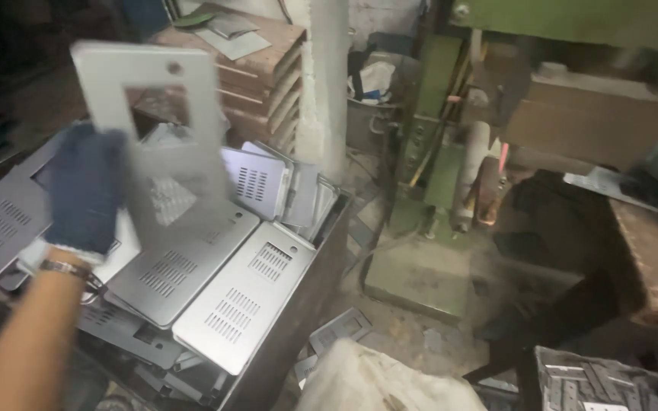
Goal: Spot welding small metal components onto larger metal enclosure panels using an industrial machine.
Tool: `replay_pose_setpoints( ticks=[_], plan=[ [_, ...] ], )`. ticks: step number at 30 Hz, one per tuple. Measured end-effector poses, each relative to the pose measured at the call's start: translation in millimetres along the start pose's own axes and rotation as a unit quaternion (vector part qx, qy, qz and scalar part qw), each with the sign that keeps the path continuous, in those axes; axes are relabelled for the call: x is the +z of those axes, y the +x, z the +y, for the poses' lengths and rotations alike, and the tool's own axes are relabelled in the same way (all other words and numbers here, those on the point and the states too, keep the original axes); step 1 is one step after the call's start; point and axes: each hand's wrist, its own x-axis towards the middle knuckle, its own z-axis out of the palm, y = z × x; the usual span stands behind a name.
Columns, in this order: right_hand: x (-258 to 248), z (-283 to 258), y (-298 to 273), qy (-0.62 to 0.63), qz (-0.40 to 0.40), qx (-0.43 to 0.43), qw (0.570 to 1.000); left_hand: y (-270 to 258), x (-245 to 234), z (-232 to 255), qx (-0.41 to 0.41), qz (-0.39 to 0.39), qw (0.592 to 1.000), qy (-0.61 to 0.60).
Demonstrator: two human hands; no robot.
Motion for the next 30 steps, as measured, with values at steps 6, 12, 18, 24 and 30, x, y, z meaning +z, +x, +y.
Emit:
replay_pose_setpoints(
  ticks=[6, 12, 18, 24, 30],
  plan=[
    [186.0, -66.0, -70.9, 0.040, 0.037, 0.003, 0.999, -135.3, 151.9, 51.8, 0.353, -0.144, 0.916, 0.125],
    [437.4, -181.1, -211.6, 0.108, -0.016, 0.053, 0.993, -211.5, 195.4, 195.8, -0.171, -0.417, 0.863, -0.228],
    [455.1, -180.1, -230.1, 0.231, -0.092, 0.010, 0.969, -225.8, 227.7, 201.7, -0.103, -0.461, 0.835, -0.280],
    [440.7, -170.8, -233.9, 0.208, -0.072, -0.001, 0.976, -226.1, 237.6, 202.7, -0.052, -0.481, 0.818, -0.311],
    [426.7, -165.7, -238.4, 0.161, -0.033, -0.019, 0.986, -216.3, 232.4, 212.2, -0.051, -0.524, 0.815, -0.243]
  ],
)
